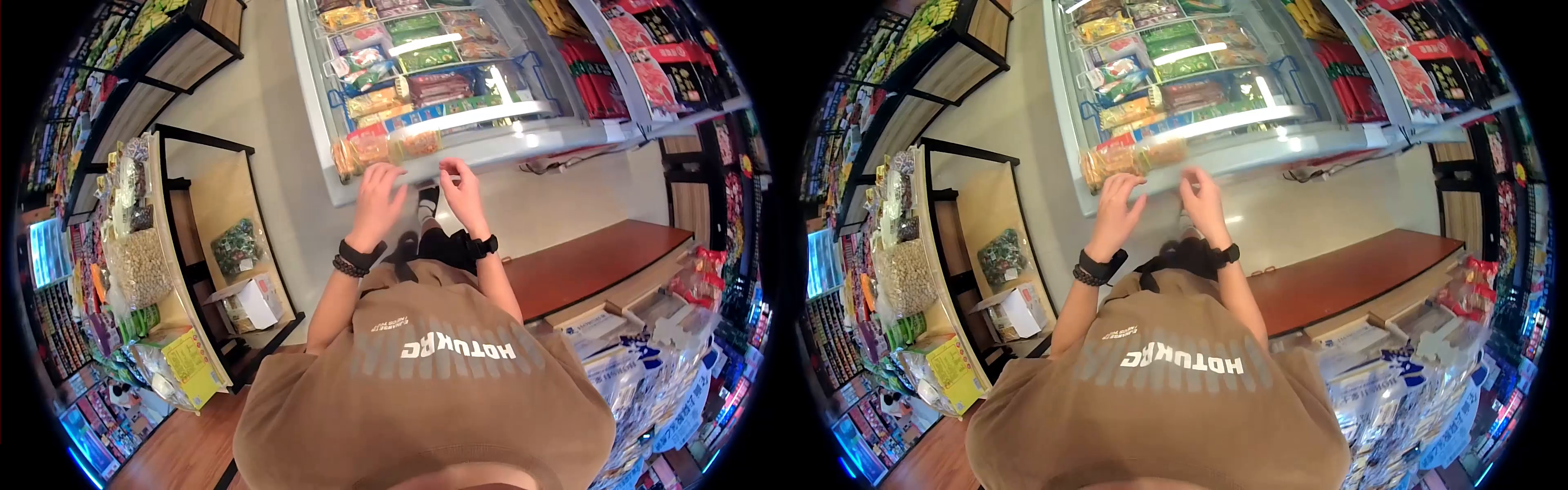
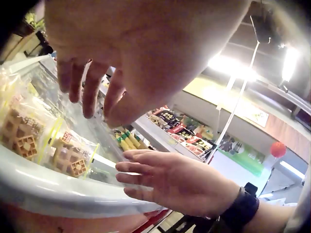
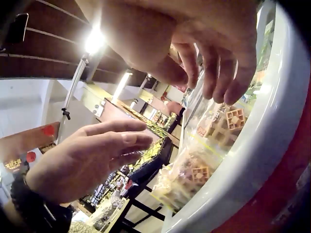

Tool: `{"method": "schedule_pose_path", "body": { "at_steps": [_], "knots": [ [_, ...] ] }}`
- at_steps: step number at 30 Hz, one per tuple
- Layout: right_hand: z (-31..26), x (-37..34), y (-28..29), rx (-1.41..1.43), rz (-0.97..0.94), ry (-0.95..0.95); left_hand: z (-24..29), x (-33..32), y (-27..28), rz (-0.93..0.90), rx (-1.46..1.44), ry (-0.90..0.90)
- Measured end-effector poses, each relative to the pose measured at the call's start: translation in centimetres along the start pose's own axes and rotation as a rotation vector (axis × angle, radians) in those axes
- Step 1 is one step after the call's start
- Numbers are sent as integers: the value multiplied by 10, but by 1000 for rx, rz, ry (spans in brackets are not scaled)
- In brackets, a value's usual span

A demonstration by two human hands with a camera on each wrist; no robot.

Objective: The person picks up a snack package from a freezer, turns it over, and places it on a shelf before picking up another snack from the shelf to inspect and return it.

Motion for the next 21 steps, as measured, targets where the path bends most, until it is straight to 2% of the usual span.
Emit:
{"method": "schedule_pose_path", "body": {
  "at_steps": [2,4,5,6,8,9,10,11,12,14,15,16,18,21],
  "knots": [
    [3,28,10,-153,137,103,-7,25,-5,-19,46,20],
    [12,58,13,-136,134,65,-4,53,-16,-91,88,-24],
    [11,70,11,-229,100,109,1,63,-18,-77,217,-79],
    [11,80,9,-326,65,149,-3,73,-23,-95,218,-82],
    [18,96,13,-350,58,135,-12,94,-31,-87,385,-84],
    [19,101,8,-377,-45,137,-15,98,-34,-100,377,-87],
    [20,103,1,-403,-150,140,-22,101,-43,-192,388,-64],
    [16,106,4,-414,-132,151,-29,103,-51,-282,400,-43],
    [14,107,6,-417,-123,146,-33,104,-54,-288,394,-50],
    [18,104,-1,-526,-223,89,-38,104,-63,-293,409,-125],
    [9,102,2,-512,-138,180,-37,106,-66,-297,403,-145],
    [11,99,4,-518,-113,176,-36,106,-67,-297,380,-150],
    [22,94,2,-504,-125,91,-37,106,-73,-308,341,-180],
    [20,84,12,-444,12,53,-32,104,-77,-297,272,-274]
  ]
}}
Point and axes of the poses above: each hand's wrist, its own x-axis towards the middle knuckle, its own y-axis out of the back of the hand, z = x × y, the point moved 10 cm from there along x, towards the middle knuckle, and after that the axes turned 6 degrees about -x, right-handed, at the moved point
